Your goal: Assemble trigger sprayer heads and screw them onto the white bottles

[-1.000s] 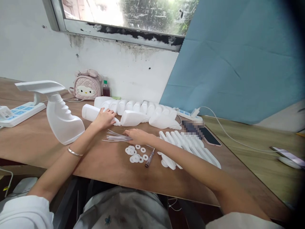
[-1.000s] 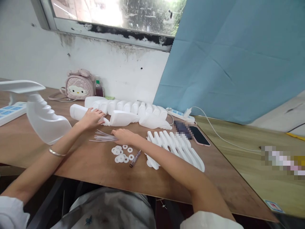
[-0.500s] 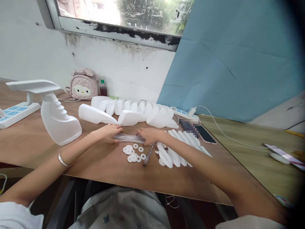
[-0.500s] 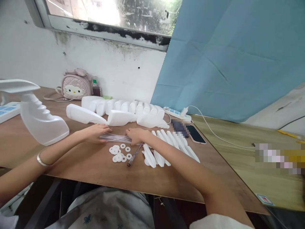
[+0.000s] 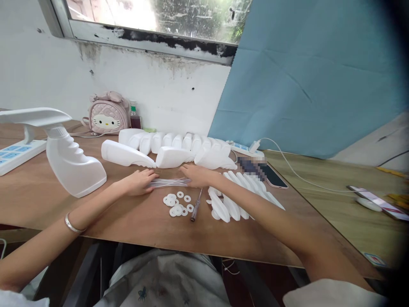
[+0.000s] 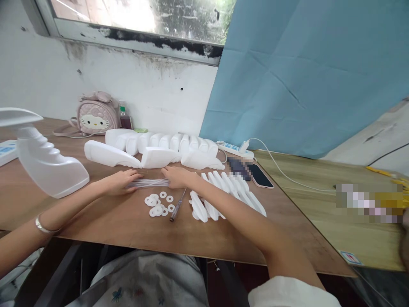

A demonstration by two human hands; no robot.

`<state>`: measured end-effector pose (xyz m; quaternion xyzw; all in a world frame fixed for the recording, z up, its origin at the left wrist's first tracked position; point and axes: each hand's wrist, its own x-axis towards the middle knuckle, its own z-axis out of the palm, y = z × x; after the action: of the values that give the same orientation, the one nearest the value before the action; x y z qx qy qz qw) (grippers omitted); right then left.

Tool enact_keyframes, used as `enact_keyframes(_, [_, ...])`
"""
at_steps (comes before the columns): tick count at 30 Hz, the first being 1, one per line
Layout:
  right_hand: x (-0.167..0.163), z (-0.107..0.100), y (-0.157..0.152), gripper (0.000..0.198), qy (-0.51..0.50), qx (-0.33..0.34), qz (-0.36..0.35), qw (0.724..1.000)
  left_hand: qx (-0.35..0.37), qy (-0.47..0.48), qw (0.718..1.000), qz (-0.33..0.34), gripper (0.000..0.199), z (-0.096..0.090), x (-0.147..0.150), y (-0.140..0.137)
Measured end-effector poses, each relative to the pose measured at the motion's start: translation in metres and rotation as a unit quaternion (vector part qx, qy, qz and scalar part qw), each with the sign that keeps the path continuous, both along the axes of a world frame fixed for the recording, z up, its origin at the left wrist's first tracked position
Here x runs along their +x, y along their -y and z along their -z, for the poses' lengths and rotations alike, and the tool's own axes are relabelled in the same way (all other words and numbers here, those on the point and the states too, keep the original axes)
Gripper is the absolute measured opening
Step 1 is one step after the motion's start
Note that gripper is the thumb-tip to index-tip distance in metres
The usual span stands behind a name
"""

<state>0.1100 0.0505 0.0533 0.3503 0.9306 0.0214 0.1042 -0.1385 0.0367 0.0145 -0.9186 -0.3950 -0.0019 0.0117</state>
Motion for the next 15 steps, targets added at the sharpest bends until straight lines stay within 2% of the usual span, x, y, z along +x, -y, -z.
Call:
enact_keyframes(6, [0.013, -0.016, 0.006, 0.033, 0.095, -0.015, 0.108, 0.99, 0.044, 0.008, 0.999, 0.018, 0.05, 0.007, 0.008, 0.002])
enact_keyframes(15, [0.005, 0.003, 0.017, 0.049, 0.12, 0.007, 0.137, 0.983, 0.038, 0.034, 0.995, 0.08, 0.051, 0.02, 0.02, 0.001])
